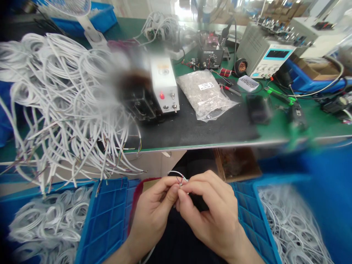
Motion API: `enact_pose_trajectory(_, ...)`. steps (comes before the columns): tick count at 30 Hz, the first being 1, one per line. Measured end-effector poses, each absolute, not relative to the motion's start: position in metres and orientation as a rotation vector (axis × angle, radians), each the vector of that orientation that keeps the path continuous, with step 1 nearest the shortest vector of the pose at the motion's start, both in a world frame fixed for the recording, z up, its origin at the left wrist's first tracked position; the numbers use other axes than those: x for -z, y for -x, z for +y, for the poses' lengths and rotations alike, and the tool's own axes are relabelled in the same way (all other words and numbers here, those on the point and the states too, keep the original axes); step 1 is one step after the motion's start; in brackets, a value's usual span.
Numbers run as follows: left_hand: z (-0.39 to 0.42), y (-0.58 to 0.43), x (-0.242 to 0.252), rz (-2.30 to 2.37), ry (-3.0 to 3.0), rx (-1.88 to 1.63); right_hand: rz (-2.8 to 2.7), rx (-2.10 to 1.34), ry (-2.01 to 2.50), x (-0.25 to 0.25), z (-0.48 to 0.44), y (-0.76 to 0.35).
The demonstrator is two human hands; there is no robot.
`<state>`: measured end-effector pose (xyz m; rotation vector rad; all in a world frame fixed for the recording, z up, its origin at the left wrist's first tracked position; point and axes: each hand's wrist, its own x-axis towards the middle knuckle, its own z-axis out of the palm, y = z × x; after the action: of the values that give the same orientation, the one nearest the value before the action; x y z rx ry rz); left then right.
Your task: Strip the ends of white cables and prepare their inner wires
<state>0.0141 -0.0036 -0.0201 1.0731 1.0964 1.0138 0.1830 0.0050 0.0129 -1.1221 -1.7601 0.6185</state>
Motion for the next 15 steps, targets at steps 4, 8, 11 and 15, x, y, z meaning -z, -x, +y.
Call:
enact_pose_trajectory(4, -0.004, -0.014, 0.018, 1.066, -1.059, -1.029, -1.534, -0.941, 1.252, -0.014, 0.011, -0.189)
enact_pose_trajectory(8, -0.003, -0.014, 0.018, 1.057, -1.065, -1.018, -1.496, -1.066, 1.253, -0.017, 0.018, -0.188)
enact_pose_trajectory(11, -0.003, -0.013, 0.017, 1.063, -1.078, -1.017, -1.482, -1.105, 1.242, -0.019, 0.021, -0.186)
enact_pose_trajectory(15, -0.002, -0.013, 0.016, 1.065, -1.08, -1.015, -1.498, -1.092, 1.233, -0.019, 0.021, -0.187)
